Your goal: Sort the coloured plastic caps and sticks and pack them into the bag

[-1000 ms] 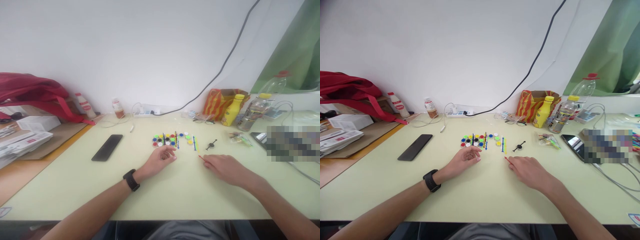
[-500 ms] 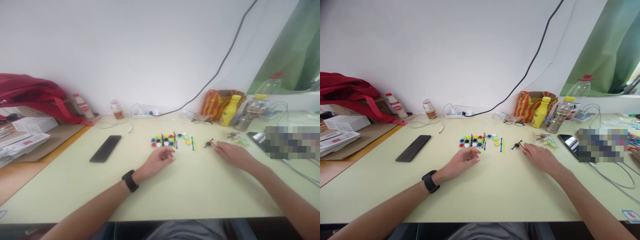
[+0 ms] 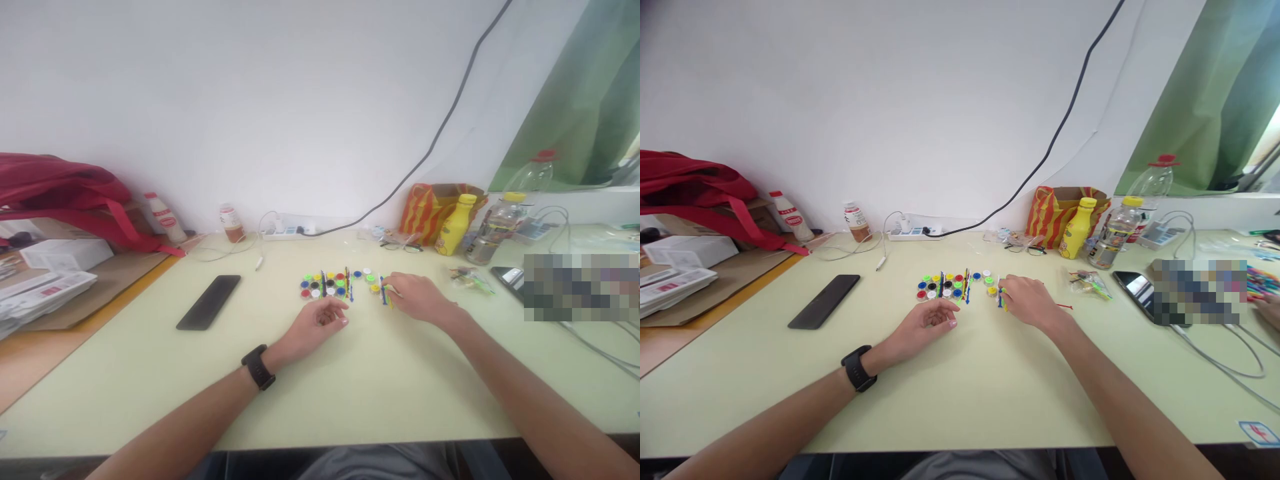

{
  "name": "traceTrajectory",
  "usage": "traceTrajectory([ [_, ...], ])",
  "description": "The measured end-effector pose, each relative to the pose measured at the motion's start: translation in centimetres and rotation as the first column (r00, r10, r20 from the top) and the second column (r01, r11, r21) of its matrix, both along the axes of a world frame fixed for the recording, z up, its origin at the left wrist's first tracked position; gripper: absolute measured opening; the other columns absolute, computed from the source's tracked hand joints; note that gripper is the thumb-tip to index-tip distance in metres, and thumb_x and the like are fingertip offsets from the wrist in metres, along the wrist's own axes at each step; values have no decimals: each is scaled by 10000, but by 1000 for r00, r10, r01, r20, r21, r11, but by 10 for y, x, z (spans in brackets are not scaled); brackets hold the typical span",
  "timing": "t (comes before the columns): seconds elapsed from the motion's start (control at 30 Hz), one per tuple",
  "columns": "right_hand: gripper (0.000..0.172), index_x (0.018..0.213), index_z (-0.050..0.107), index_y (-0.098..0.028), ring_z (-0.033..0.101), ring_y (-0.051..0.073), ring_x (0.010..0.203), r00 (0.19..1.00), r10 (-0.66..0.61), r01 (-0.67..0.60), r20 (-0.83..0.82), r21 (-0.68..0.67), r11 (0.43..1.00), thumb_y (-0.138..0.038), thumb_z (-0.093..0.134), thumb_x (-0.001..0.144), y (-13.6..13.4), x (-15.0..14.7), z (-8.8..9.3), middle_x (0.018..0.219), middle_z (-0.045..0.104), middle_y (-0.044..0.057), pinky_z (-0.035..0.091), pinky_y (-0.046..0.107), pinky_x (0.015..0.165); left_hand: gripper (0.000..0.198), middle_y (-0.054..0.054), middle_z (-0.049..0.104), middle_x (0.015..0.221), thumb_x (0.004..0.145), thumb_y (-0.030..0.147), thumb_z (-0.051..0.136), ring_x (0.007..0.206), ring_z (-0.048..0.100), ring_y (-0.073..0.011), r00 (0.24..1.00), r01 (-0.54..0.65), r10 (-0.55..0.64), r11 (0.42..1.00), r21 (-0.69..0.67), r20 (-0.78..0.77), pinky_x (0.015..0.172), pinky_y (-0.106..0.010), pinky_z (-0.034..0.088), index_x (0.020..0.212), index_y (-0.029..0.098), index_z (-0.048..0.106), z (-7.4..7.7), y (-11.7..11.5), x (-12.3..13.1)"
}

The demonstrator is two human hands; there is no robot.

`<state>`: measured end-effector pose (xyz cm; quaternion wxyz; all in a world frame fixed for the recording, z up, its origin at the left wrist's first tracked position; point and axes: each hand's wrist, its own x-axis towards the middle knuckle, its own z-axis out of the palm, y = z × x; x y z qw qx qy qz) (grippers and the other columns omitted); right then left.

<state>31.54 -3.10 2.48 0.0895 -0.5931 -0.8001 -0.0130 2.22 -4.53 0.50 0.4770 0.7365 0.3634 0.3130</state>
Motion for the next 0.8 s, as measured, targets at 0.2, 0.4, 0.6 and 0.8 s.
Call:
traceTrajectory([
  [0.2, 297, 1024, 724, -238, 660, 207, 913, 999, -27, 26, 36, 23, 999, -215, 429, 1041, 11, -11, -16, 1012, 700, 64, 342, 296, 671, 315, -66, 712, 964, 909, 414, 723, 801, 606, -159, 1000, 1, -1, 1000, -3, -9, 759, -310, 504, 1111, 173, 700, 3, -2, 2],
  [0.4, 261, 1010, 706, -228, 648, 196, 915, 999, -44, 43, 19, 58, 997, -180, 450, 1033, 16, -7, -20, 1008, 697, 57, 328, 287, 668, 316, -67, 702, 949, 911, 437, 717, 811, 601, -165, 999, -1, 1, 1000, 5, -33, 766, -312, 504, 1091, 177, 712, 4, -2, 2],
  [0.6, 222, 967, 649, -227, 629, 197, 897, 998, -29, 35, -56, 107, 994, -188, 439, 1028, 20, 2, -21, 1013, 694, 42, 348, 305, 687, 314, -67, 703, 954, 919, 437, 709, 817, 607, -168, 999, 10, -9, 1000, 12, -38, 763, -310, 502, 1102, 182, 709, 1, -1, 1],
  [0.8, 130, 966, 564, -217, 578, 264, 1047, 970, 84, -15, -230, 287, 958, -221, 439, 1003, 19, 13, -16, 1055, 675, 88, 423, 373, 882, 317, -69, 710, 955, 920, 445, 708, 835, 626, -181, 999, 5, -4, 1000, 21, -51, 770, -318, 508, 1097, 182, 716, 1, 0, 1],
])
